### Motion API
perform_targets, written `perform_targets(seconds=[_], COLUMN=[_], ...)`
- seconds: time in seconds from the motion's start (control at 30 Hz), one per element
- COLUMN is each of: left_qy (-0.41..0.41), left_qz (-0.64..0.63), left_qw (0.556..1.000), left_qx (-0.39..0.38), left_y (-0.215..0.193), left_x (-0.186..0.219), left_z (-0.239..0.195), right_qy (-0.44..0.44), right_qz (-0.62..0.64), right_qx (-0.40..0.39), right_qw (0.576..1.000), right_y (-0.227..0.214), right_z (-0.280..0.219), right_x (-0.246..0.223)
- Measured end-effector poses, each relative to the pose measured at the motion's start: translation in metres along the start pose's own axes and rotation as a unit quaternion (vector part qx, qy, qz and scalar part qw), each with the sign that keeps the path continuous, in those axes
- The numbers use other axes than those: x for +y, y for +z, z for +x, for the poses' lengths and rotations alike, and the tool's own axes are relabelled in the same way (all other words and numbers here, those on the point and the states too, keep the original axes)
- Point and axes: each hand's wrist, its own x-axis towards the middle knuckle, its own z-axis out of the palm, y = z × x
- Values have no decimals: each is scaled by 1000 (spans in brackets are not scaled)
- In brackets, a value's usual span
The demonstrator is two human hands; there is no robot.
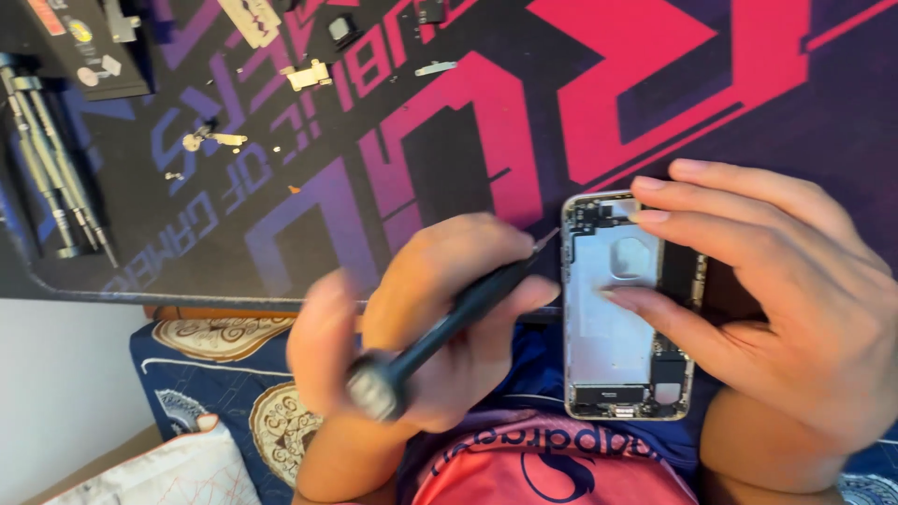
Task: The person uses a screwdriver to remove screws from the internal frame of a disassembled smartphone. They place the screws on the desk mat and continue unscrewing components from the phone's chassis.
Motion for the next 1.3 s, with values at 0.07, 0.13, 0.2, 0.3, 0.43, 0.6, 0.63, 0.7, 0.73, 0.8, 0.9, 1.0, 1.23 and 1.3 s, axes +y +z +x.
perform_targets(seconds=[0.07, 0.13, 0.2, 0.3, 0.43, 0.6, 0.63, 0.7, 0.73, 0.8, 0.9, 1.0, 1.23, 1.3], left_qy=[-68, -53, -30, 73, -24, -26, -25, -26, -28, -40, -17, 68, 174, 188], left_qz=[38, 121, 112, 120, 98, 88, 86, 80, 73, 98, 141, 163, 265, 285], left_qw=[990, 979, 983, 983, 979, 980, 980, 980, 980, 972, 972, 976, 943, 932], left_qx=[-117, -155, -145, -116, -179, -179, -179, -182, -184, -208, -187, -130, -101, -126], left_y=[1, 9, 13, 14, 6, 5, 5, 5, 4, 2, 15, 25, 19, 11], left_x=[3, 6, -2, -9, 8, 14, 15, 15, 15, 11, 25, 27, 2, 15], left_z=[5, 12, 10, 6, 15, 18, 19, 20, 20, 17, 24, 32, 1, 13], right_qy=[-7, -13, -12, -15, -17, -19, -18, -13, -8, -9, 24, 47, 8, 6], right_qz=[5, 6, 7, 13, 9, 11, 11, 10, 9, 10, 22, 30, 34, 28], right_qx=[4, 15, 17, 16, 0, -6, -9, -8, -7, -2, 0, -22, 15, 21], right_qw=[1000, 1000, 1000, 1000, 1000, 1000, 1000, 1000, 1000, 1000, 999, 998, 999, 999], right_y=[1, 2, 2, 2, 0, -1, -1, -1, -1, 0, 0, -2, 4, 4], right_z=[1, 2, 1, 1, 1, 2, 2, 2, 2, 1, 0, -1, -4, -3], right_x=[0, 0, 2, 3, 5, 6, 5, 4, 4, 4, -3, -1, 4, 1])
